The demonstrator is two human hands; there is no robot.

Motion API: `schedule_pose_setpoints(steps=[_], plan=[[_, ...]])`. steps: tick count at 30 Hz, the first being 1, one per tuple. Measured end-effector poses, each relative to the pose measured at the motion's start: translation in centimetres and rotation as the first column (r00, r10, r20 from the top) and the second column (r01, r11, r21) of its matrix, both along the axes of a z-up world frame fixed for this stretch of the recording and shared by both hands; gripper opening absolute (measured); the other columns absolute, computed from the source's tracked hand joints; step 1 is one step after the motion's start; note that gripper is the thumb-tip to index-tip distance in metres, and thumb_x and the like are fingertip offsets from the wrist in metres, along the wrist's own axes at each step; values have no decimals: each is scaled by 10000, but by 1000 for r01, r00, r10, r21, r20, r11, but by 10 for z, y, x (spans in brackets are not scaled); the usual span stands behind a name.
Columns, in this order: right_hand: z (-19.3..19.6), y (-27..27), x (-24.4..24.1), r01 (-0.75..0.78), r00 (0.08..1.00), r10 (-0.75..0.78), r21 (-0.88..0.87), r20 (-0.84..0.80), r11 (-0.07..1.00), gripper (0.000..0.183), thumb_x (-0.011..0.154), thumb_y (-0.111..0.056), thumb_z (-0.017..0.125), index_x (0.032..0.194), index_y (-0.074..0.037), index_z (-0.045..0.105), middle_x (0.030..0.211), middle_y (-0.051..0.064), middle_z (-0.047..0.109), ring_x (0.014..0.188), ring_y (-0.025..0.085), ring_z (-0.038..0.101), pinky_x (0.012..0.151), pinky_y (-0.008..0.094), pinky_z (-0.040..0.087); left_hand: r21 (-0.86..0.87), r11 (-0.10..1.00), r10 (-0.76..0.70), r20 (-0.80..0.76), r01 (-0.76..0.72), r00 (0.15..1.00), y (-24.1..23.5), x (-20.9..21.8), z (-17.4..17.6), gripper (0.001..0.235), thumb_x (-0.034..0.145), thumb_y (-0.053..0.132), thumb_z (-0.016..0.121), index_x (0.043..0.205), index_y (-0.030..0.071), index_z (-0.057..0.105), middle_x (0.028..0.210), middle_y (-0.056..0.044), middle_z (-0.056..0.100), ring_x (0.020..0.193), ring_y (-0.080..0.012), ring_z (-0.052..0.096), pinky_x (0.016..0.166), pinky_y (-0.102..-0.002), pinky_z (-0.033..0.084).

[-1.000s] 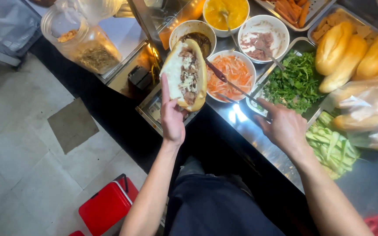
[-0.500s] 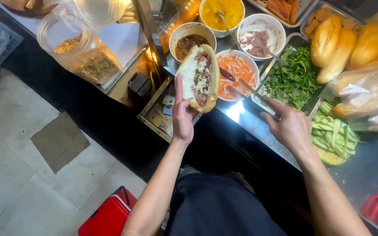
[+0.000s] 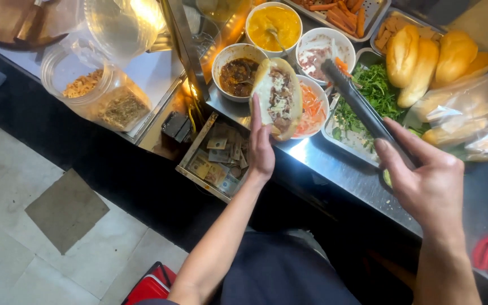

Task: Assembling Banh Mi sandwiches by slicing bread, adding meat and vegetable fillings, applying sauces, toasting, and packaging.

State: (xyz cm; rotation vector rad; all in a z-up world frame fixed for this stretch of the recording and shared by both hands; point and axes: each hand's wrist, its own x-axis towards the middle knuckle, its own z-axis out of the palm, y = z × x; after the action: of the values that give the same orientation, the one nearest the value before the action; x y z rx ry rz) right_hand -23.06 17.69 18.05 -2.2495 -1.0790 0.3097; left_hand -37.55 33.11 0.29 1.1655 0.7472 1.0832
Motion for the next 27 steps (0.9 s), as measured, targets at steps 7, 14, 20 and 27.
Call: schedule_pose_setpoints(steps=[7,14,20,27], plan=[[-18,38,-19,-14,992,4,-78,-126,997,444,953,-209,713,1393,-159,677,874,97,789,417,111,440,346,268,349,111,994,-9,-25,12,1000,-25,17,25,631,1038,218,247,1622,72,58,1729,-154,37,1617,-290,69,1326,-453,76],[-40,24,-7,-76,982,90,-91,165,993,473,943,-353,752,1395,-217,716,797,64,731,588,141,561,649,334,493,55,999,-3,-9,4,1000,-23,17,37,635,1028,217,250,1622,89,64,1730,-142,25,1614,-273,53,1312,-439,55],[-32,-7,-9,-124,979,153,-206,133,971,515,884,-387,755,1385,-280,701,837,61,761,381,140,479,509,316,466,4,999,39,28,-39,999,-11,18,42,651,1018,239,262,1618,90,61,1730,-143,1,1611,-279,24,1302,-462,70],[-32,-7,-6,-175,975,193,-154,114,972,521,847,-392,766,1353,-286,701,1230,78,751,340,126,509,546,325,580,1,1000,17,14,-17,1000,-23,20,50,648,1010,198,252,1618,85,57,1731,-131,-3,1612,-256,1,1305,-435,32]])
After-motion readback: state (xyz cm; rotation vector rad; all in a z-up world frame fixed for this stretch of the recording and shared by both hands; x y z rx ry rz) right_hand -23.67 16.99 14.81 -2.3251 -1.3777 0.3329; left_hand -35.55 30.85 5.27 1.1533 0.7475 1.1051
